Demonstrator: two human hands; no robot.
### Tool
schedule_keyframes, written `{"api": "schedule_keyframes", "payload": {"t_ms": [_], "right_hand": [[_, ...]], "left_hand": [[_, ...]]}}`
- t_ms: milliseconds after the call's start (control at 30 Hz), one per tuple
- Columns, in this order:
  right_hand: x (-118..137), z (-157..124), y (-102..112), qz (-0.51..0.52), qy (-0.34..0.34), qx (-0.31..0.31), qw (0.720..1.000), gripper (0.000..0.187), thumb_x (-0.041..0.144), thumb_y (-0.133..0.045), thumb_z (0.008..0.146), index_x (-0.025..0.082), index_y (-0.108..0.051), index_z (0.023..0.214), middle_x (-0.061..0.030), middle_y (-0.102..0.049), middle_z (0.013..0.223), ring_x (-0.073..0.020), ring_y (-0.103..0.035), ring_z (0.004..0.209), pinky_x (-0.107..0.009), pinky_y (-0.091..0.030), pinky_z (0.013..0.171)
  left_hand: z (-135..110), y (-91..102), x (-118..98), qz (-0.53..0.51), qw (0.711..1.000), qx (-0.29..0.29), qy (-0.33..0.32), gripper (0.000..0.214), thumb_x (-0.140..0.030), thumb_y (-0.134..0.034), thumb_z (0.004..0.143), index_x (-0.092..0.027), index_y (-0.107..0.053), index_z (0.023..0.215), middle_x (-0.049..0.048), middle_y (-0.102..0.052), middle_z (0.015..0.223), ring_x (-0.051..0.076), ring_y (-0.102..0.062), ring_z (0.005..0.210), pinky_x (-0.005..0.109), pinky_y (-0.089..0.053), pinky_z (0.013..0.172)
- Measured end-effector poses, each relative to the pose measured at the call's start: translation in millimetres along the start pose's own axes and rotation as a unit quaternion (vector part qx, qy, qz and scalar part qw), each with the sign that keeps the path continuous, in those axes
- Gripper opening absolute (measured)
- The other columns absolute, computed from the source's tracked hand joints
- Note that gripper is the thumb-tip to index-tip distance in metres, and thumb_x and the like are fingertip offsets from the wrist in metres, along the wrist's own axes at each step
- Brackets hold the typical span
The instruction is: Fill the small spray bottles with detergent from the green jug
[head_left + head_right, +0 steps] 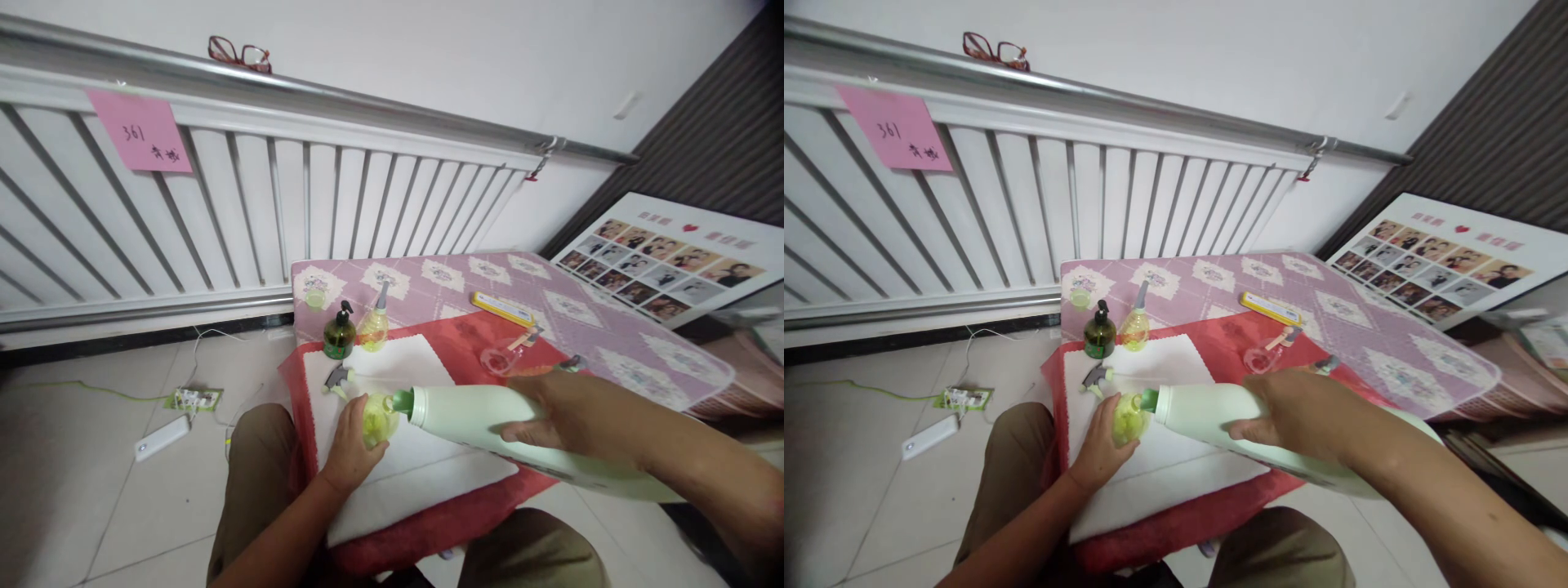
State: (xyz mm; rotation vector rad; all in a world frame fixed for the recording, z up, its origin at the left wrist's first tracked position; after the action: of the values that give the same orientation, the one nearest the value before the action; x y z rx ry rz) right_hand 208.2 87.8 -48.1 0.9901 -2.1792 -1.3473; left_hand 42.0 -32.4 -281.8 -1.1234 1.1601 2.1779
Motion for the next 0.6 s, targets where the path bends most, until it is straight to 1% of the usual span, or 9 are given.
{"api": "schedule_keyframes", "payload": {"t_ms": [433,600], "right_hand": [[-1.5,0.8,-1.0,0.013,-0.003,0.0,1.0,0.034,0.058,-0.056,0.08,0.024,-0.062,0.081,-0.0041,-0.07,0.082,-0.0238,-0.064,0.074,-0.029,-0.038,0.059],[-0.2,-1.2,2.1,0.002,-0.001,-0.008,1.0,0.035,0.058,-0.056,0.08,0.024,-0.062,0.082,-0.0054,-0.07,0.082,-0.0255,-0.065,0.076,-0.029,-0.038,0.059]], "left_hand": [[-0.6,-1.4,2.0,0.002,1.0,0.002,0.007,0.083,-0.018,-0.068,0.068,-0.017,-0.028,0.141,0.0148,-0.043,0.136,0.03,-0.041,0.13,0.051,-0.035,0.111],[-0.4,-0.6,1.1,0.002,1.0,0.001,0.004,0.082,-0.019,-0.068,0.068,-0.017,-0.028,0.141,0.0152,-0.043,0.137,0.031,-0.04,0.131,0.052,-0.035,0.111]]}}
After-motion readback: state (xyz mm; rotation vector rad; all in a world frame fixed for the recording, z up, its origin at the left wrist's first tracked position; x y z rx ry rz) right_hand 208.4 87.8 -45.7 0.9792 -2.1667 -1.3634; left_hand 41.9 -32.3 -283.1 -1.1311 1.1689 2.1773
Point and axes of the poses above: each hand's wrist, its own z-axis towards the middle knuckle, its own y-axis out of the back of the hand, x = y × z, the point moved 10 cm from there along z, towards the middle knuckle
